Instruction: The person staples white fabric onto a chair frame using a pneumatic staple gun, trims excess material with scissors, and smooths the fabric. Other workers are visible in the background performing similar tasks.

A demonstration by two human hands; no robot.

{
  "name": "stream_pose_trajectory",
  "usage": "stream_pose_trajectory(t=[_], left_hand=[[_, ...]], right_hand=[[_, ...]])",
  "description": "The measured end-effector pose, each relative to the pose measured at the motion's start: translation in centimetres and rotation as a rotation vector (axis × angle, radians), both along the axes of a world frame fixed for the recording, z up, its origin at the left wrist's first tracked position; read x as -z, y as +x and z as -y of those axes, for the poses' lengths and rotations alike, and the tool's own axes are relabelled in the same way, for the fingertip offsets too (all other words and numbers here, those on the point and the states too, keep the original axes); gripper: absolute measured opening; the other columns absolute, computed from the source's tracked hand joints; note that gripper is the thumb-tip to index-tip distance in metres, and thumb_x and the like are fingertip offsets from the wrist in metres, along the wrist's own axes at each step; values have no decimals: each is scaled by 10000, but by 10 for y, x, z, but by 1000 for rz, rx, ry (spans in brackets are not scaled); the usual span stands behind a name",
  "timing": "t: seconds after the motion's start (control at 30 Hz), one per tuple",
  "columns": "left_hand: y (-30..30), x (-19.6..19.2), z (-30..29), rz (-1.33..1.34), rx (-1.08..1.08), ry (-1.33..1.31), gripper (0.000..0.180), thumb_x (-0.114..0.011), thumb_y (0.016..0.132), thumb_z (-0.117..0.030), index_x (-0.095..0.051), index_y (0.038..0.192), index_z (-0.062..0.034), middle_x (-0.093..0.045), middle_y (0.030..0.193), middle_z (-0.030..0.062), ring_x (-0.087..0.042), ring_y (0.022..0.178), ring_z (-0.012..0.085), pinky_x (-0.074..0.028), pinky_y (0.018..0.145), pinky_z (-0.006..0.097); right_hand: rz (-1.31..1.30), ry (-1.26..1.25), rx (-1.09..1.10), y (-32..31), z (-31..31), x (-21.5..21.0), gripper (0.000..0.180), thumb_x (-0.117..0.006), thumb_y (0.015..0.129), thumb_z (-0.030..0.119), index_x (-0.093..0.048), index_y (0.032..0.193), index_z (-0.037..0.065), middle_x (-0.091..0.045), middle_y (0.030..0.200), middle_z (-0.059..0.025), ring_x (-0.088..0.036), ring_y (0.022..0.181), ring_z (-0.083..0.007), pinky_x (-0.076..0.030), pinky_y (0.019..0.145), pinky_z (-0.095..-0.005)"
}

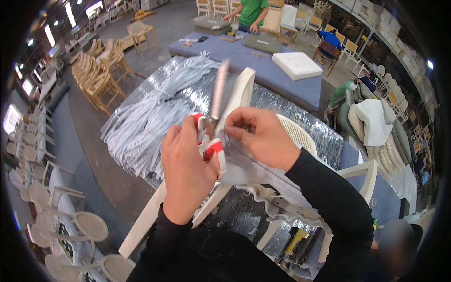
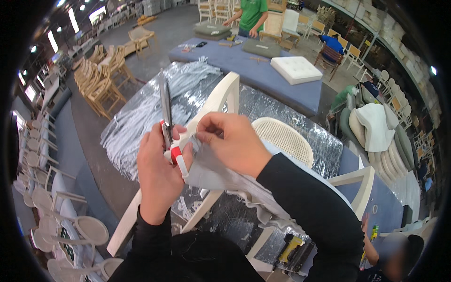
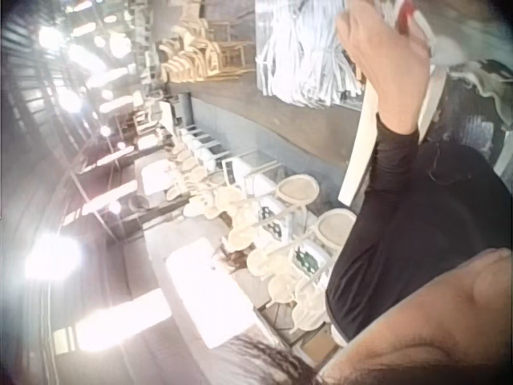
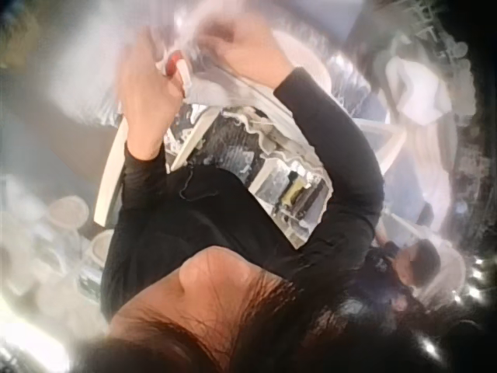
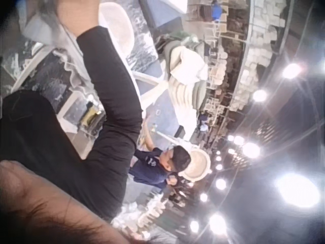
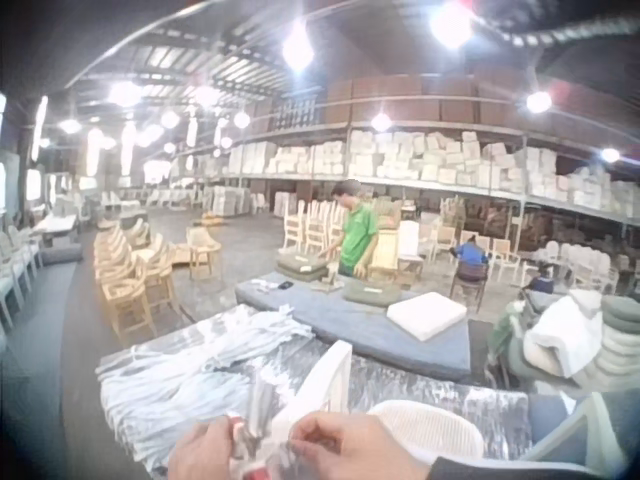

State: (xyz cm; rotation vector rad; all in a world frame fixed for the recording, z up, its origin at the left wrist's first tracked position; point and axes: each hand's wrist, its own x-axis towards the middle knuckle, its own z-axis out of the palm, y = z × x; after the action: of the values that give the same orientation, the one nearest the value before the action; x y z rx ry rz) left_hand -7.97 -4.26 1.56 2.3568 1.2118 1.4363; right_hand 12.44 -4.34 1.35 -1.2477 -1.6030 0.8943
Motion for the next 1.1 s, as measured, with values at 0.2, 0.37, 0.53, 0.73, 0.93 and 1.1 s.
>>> stream_pose_trajectory(t=[0.2, 0.37, 0.53, 0.73, 0.93, 1.1], left_hand=[[4, 10, 0, 114, 15, -170, 245, -782, 893, -10, -618, 1074, 1, -742, 931, 153, -746, 808, 258, -576, 753, 370], [9, 15, 0, 117, 29, -219, 202, -726, 907, 8, -606, 1069, -6, -740, 916, 118, -714, 794, 165, -581, 734, 329], [8, 8, 10, 304, 112, -230, 206, -796, 896, -19, -640, 1030, -10, -711, 891, 122, -681, 795, 296, -524, 749, 411], [5, 12, 11, 190, 109, -196, 250, -841, 930, -62, -621, 1034, -1, -739, 865, 97, -697, 740, 126, -552, 692, 305], [5, 19, 6, 196, 93, -178, 249, -826, 949, -57, -615, 1068, -2, -755, 882, 105, -722, 765, 138, -568, 704, 300], [2, 6, 17, 313, 198, -325, 236, -802, 961, -37, -602, 1080, -4, -756, 887, 96, -725, 797, 129, -570, 712, 300]], right_hand=[[-28, 13, -47, 0, 0, 3, 40, -743, 1019, 6, -735, 1050, -19, -745, 930, -40, -673, 901, -96, -550, 833, -293], [-158, -86, -155, 13, -5, 5, 74, -753, 1021, 63, -763, 1021, -10, -793, 919, -92, -717, 888, -128, -571, 839, -321], [-118, -48, -131, 15, -6, 5, 139, -780, 1021, 123, -765, 1023, -14, -796, 934, -83, -725, 870, -129, -574, 821, -316], [-35, -58, -76, 8, -1, -5, 116, -775, 1030, 106, -763, 1030, -10, -774, 947, -34, -696, 883, -88, -565, 830, -289], [-68, -106, -182, 14, -4, -4, 90, -776, 1035, 82, -759, 1064, -2, -756, 942, -4, -676, 894, -69, -554, 853, -273], [-95, -76, -216, 8, 1, -11, 105, -754, 1030, 93, -749, 1100, 14, -784, 974, -68, -714, 915, -117, -560, 843, -313]])
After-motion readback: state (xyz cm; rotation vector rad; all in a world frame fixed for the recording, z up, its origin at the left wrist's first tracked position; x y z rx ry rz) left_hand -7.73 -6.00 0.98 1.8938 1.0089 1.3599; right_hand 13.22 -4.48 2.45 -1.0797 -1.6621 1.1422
